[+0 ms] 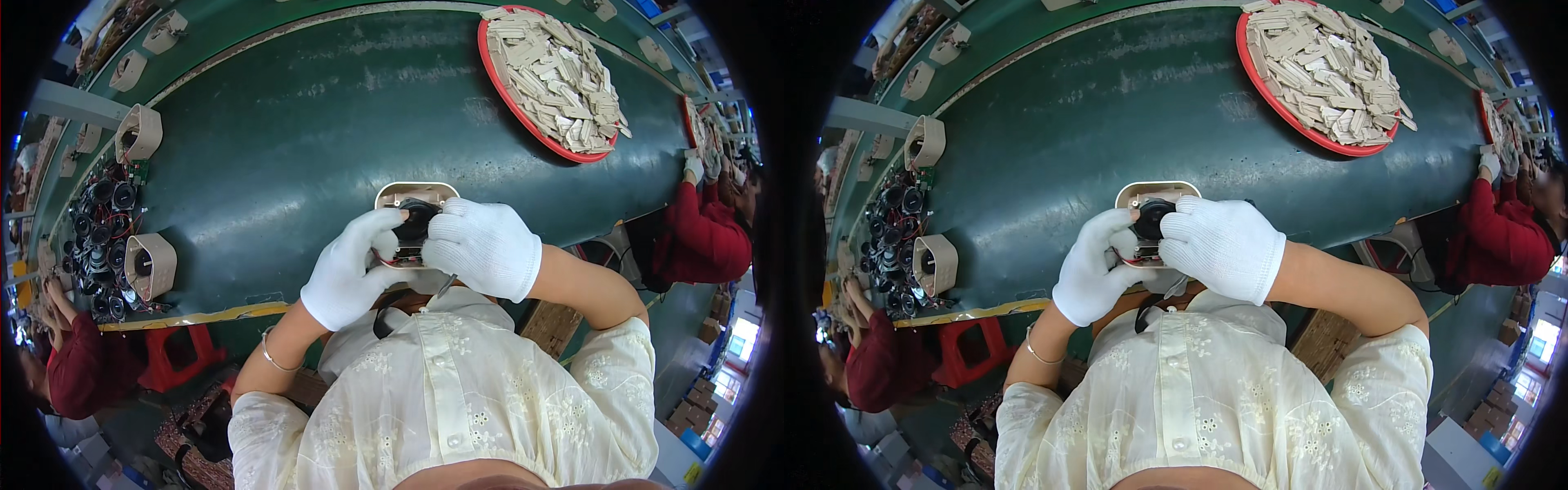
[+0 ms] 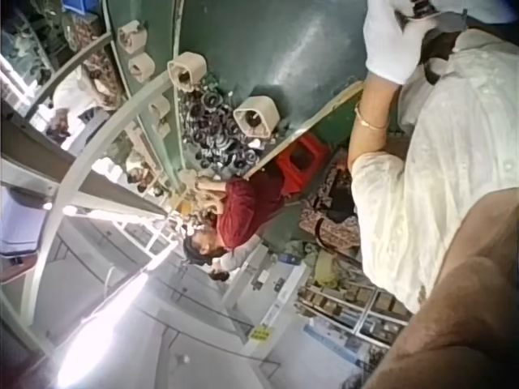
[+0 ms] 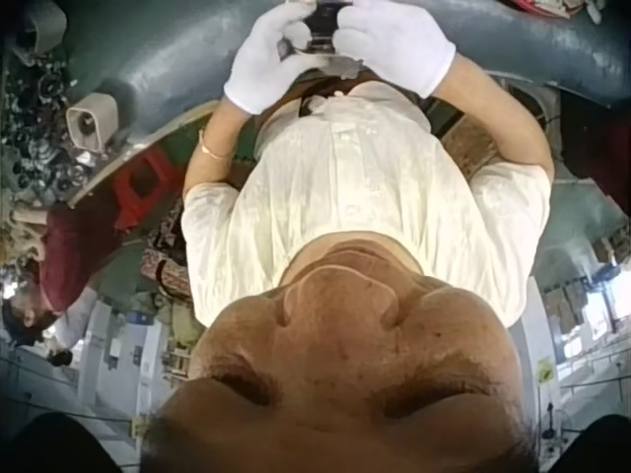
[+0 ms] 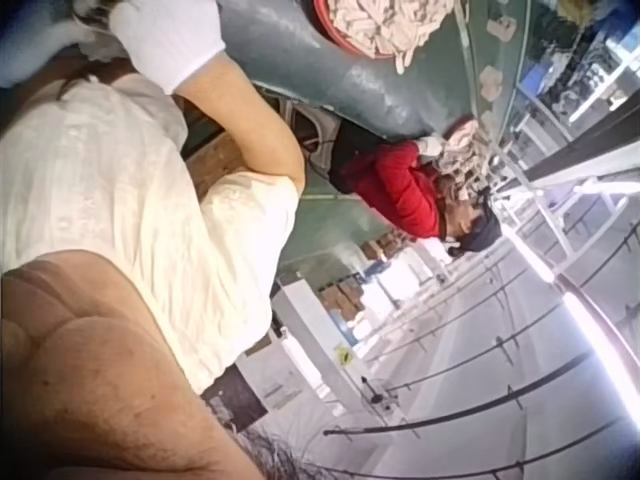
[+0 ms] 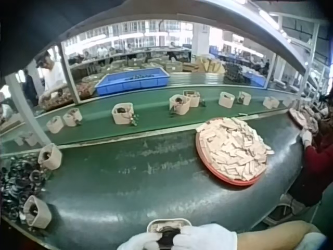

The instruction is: Assembling electronic components into plastic housings at a factory assembly line.

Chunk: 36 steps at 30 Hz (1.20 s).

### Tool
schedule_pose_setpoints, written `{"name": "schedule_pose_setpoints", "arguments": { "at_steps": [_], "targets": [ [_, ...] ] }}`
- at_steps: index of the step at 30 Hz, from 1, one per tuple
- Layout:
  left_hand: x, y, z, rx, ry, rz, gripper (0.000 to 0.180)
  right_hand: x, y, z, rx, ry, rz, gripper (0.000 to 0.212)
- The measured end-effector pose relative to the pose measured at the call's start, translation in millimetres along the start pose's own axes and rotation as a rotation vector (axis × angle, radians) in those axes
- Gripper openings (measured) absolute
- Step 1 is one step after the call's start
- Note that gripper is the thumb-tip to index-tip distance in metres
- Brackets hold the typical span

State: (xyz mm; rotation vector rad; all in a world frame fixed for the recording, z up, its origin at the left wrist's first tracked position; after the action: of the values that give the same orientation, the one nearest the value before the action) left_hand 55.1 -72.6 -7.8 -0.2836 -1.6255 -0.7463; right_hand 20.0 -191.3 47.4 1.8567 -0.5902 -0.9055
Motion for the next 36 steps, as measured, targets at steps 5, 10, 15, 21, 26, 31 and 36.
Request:
{"name": "schedule_pose_setpoints", "arguments": {
  "at_steps": [5,10,15,21,26,31,36],
  "targets": [
    [-3,2,3,0.004,0.015,0.004,0.06,-2,-1,-3,-0.013,-0.045,0.057,0.01],
    [41,-6,12,-0.004,-0.482,-0.666,0.035,2,0,-7,-0.059,-0.091,0.067,0.006],
    [42,2,8,0.033,-0.406,-0.469,0.048,1,-3,-6,-0.104,-0.118,0.059,0.011],
    [0,3,5,0.023,0.028,0.011,0.074,-4,2,-3,-0.011,-0.008,0.015,0.011],
    [-14,3,9,0.072,0.104,0.213,0.069,-4,-1,-3,-0.026,-0.001,0.047,0.008],
    [-1,6,5,0.061,-0.024,0.023,0.046,-2,4,-10,-0.054,-0.008,0.012,0.004],
    [49,-5,13,0.028,-0.531,-0.582,0.028,-1,-1,-13,-0.195,-0.055,-0.008,0.005]
  ]
}}
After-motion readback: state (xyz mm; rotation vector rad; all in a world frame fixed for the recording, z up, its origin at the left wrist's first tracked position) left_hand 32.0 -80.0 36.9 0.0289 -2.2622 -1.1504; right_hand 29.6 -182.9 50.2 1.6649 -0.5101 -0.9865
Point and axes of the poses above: each hand's wrist, its own z-axis away from the middle knuckle, its own y-axis out of the back of the hand, x = y × z, the point moved 9 cm from there along -z, towards the middle knuckle, and after that the axes turned 5 degrees about x, right-handed, at the moved point
